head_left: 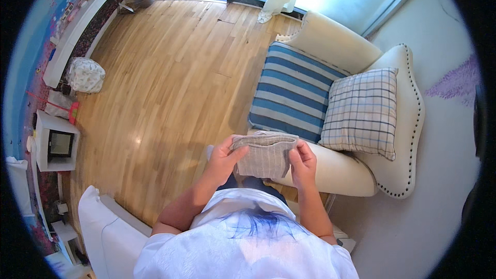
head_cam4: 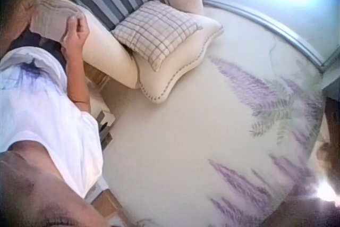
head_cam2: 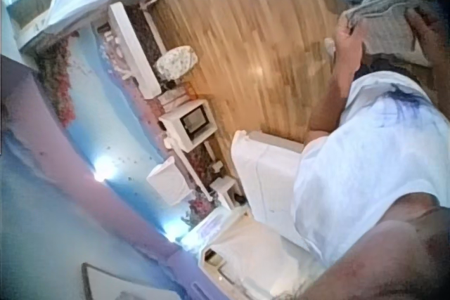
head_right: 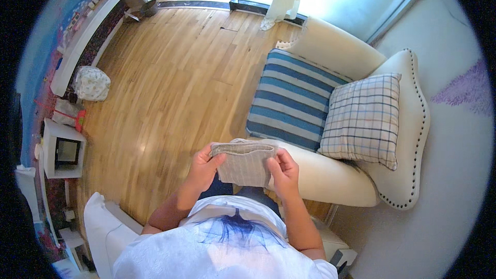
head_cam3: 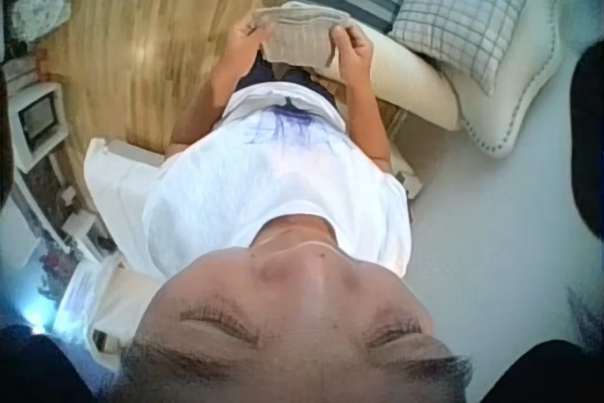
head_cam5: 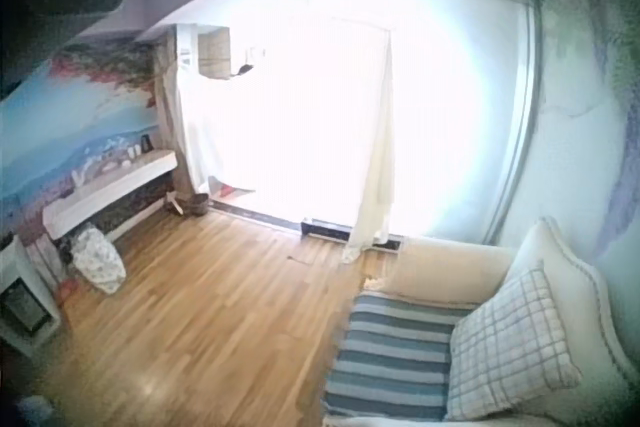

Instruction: The person wipes the surface of a white armchair and a nearby white appliance using a gray cloth. The person moves around the furniture to clean different sides and edges.

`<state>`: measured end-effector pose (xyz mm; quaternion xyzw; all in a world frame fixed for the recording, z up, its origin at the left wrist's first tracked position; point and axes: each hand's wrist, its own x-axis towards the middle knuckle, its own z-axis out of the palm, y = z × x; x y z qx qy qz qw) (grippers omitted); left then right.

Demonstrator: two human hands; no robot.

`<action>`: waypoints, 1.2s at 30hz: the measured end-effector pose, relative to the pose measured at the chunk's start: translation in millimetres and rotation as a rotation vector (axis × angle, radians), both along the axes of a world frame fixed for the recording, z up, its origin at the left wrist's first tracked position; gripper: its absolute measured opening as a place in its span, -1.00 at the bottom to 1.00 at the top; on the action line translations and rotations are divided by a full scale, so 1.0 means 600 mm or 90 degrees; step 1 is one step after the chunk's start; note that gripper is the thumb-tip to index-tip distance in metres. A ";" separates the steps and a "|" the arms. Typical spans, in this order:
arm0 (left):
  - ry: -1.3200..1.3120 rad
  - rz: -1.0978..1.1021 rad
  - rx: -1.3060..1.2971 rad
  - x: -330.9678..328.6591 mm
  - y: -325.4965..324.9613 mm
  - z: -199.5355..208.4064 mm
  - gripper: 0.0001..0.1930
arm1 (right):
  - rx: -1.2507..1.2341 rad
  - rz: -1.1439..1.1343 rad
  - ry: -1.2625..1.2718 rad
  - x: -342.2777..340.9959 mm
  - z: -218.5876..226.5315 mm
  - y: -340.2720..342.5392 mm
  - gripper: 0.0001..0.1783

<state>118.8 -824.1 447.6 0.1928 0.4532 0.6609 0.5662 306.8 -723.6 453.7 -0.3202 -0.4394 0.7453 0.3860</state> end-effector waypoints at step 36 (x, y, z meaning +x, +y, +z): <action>0.243 -0.123 0.049 -0.584 0.197 -0.005 -0.79 | 0.083 0.277 0.064 -0.597 0.017 0.265 -0.48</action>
